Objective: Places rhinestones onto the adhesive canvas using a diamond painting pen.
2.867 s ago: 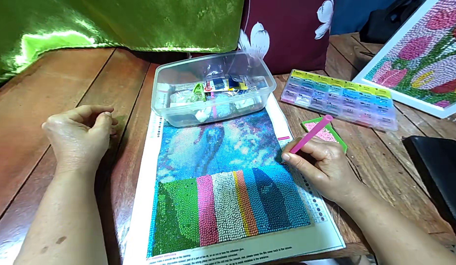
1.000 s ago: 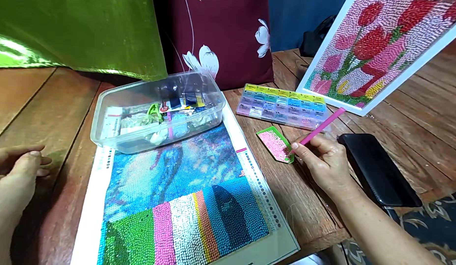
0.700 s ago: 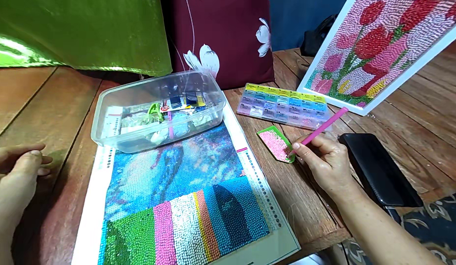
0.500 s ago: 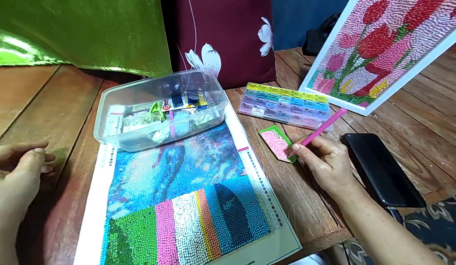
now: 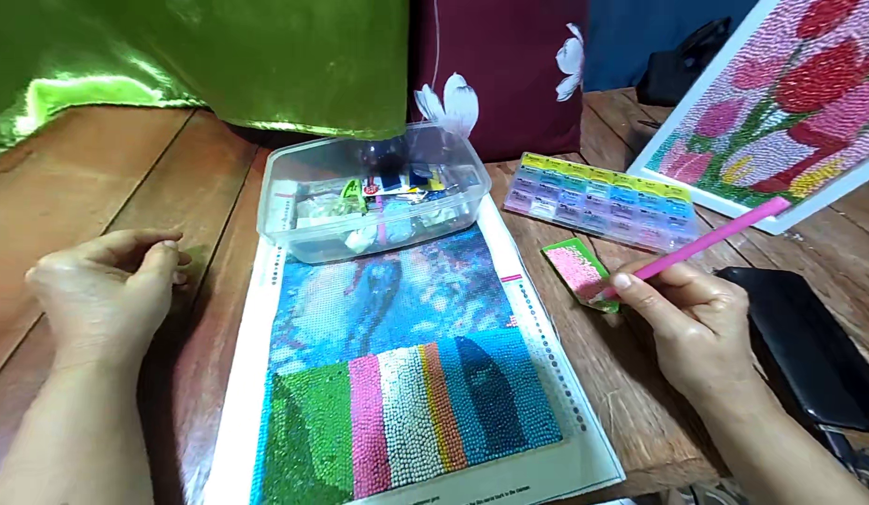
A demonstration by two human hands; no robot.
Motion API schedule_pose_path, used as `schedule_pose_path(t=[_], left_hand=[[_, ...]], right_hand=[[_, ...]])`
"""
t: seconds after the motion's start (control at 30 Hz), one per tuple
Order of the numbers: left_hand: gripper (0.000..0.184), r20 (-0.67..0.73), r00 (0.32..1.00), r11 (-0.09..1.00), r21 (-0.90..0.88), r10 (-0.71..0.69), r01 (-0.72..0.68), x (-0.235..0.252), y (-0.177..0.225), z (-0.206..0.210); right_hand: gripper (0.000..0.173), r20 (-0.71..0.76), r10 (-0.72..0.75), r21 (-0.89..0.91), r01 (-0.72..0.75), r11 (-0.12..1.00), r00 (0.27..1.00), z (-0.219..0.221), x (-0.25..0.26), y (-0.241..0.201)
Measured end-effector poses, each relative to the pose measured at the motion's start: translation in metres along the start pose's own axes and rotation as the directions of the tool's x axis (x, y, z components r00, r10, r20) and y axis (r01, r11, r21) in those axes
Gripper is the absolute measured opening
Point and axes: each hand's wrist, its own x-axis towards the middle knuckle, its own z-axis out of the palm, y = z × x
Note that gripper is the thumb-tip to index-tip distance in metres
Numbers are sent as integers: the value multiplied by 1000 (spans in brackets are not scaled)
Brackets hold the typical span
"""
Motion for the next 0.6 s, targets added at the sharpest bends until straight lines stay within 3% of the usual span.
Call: schedule_pose_path(t=[0.33,0.5,0.6], left_hand=[[32,-5,1000,1000,22,-20,20,-4,24,1],[36,7,1000,1000,-16,6,-6,3,-4,3],[35,64,993,991,-77,-104,108,-5,19,3]], right_hand=[[11,-9,0,42,0,999,1000,3,3,-8],[9,-36,9,-1,-9,1000,999,-10,7,-2],[11,-89,76,-15,-77,997,993,-20,5,11]])
